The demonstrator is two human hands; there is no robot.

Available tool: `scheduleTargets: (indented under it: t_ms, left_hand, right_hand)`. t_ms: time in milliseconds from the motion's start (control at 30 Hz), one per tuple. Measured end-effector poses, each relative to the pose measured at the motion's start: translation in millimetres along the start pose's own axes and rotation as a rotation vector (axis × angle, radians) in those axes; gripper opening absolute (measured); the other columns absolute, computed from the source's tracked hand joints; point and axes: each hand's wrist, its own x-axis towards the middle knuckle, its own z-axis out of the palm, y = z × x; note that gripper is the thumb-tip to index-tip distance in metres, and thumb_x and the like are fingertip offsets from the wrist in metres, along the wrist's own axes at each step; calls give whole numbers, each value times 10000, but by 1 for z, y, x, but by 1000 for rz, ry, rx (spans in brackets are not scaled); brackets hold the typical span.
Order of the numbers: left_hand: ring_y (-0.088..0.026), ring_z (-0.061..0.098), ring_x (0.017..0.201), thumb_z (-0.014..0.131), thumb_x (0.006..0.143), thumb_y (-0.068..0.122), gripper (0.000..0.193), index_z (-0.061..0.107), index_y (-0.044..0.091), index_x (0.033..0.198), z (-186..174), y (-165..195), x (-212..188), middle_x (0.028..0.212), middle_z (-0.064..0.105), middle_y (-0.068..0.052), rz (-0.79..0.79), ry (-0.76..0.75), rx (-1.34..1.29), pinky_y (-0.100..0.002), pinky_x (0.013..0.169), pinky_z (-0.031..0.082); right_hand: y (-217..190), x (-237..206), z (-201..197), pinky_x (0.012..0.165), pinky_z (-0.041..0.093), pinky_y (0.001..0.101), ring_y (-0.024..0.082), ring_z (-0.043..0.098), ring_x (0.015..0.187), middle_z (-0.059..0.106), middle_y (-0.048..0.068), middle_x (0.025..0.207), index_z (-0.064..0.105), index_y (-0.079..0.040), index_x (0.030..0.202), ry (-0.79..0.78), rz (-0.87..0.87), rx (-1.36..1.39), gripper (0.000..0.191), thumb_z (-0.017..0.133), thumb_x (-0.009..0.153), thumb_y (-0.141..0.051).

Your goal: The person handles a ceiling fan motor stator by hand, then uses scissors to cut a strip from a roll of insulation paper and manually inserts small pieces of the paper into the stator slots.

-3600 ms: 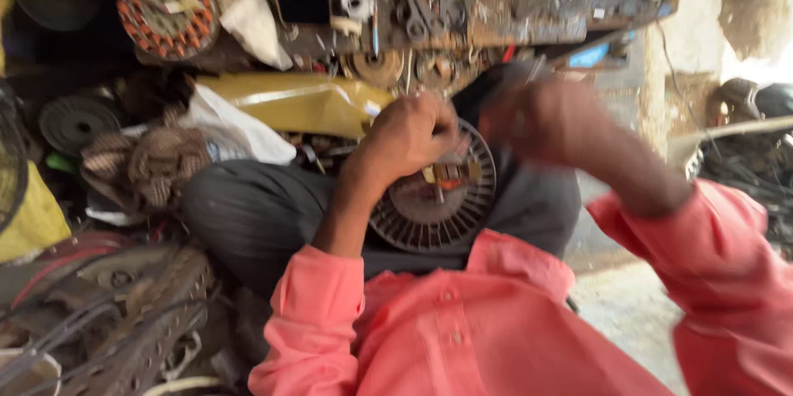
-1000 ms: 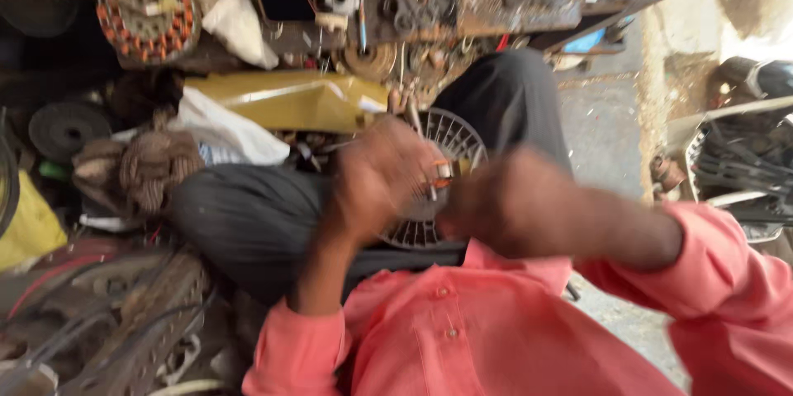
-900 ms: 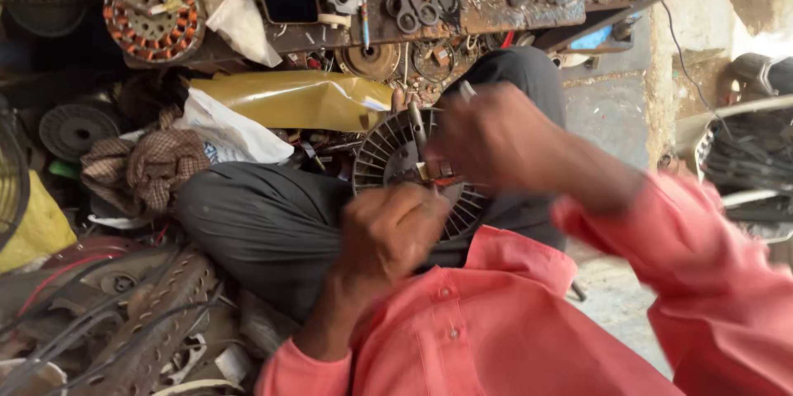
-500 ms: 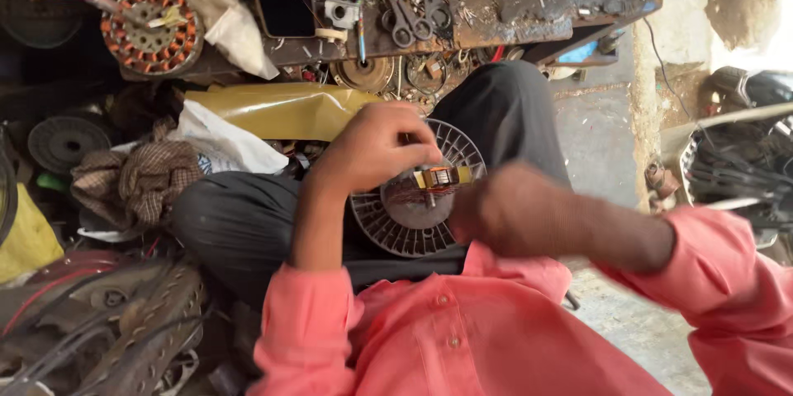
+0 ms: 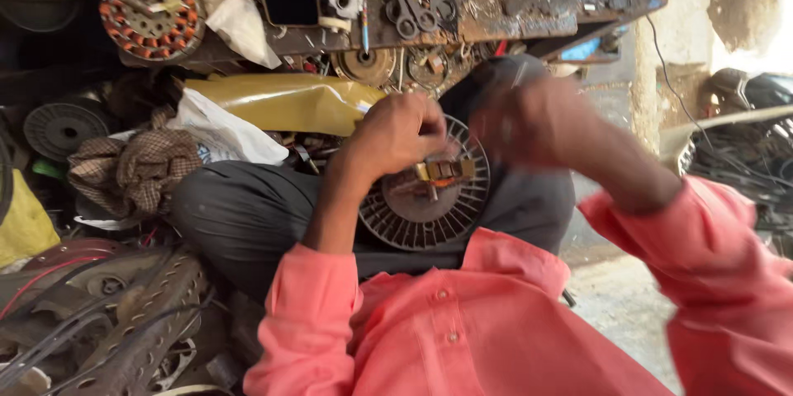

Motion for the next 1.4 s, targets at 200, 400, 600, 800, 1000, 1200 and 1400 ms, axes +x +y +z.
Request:
scheduleTargets:
  t_ms: [200, 400, 600, 800, 1000, 1200, 1400]
  left_hand:
    - [-226, 649, 856, 737, 968, 86, 38, 725, 51, 977, 21, 29, -57, 914, 665, -72, 168, 459, -290, -361, 799, 530]
    - [-194, 526, 597, 787, 841, 70, 112, 682, 38, 822, 46, 44, -70, 761, 608, -75, 118, 757, -432, -294, 565, 411]
    - [-224, 642, 686, 912, 798, 205, 246, 733, 39, 772, 2, -1, 0, 736, 659, -84, 31, 45, -11, -339, 640, 482]
    - [-234, 647, 795, 769, 942, 57, 43, 727, 53, 935, 18, 24, -56, 899, 682, -64, 164, 423, -313, -348, 755, 528]
    - [-175, 574, 646, 791, 801, 2, 95, 705, 42, 800, 52, 40, -72, 779, 643, -40, 147, 757, -279, -287, 627, 455]
    - [-198, 675, 725, 918, 779, 198, 230, 745, 46, 781, 7, -7, 1, 760, 696, -51, 130, 53, -107, -327, 707, 508]
    - [-220, 656, 833, 733, 974, 101, 48, 752, 63, 951, 23, 23, -54, 877, 663, -73, 84, 446, -353, -332, 793, 530]
  right_hand:
    - [-74, -19, -35, 609, 507, 388, 250, 665, 720, 638, 37, 775, 702, -176, 930, 53, -531, 349, 74, 689, 866, -210]
    - [-19, 51, -6, 580, 511, 368, 250, 666, 675, 700, 45, 795, 751, -177, 900, 237, -294, 375, 88, 726, 852, -246]
    - [-10, 1, -10, 480, 444, 436, 289, 626, 542, 708, 55, 709, 771, -207, 888, 87, -24, -62, 102, 693, 863, -268]
    - [-81, -19, -44, 602, 505, 404, 269, 676, 700, 679, 69, 772, 723, -143, 888, 36, -547, 365, 64, 721, 860, -201]
    - [-24, 44, -10, 624, 529, 396, 290, 684, 707, 718, 68, 827, 759, -145, 930, 254, -357, 361, 133, 753, 825, -226]
    - [-12, -1, -18, 527, 490, 443, 314, 637, 578, 655, 98, 670, 777, -195, 867, 21, -34, -127, 119, 732, 896, -301]
    - [-67, -17, -26, 608, 493, 419, 263, 647, 718, 610, 61, 770, 666, -136, 846, 95, -600, 241, 109, 736, 827, -218]
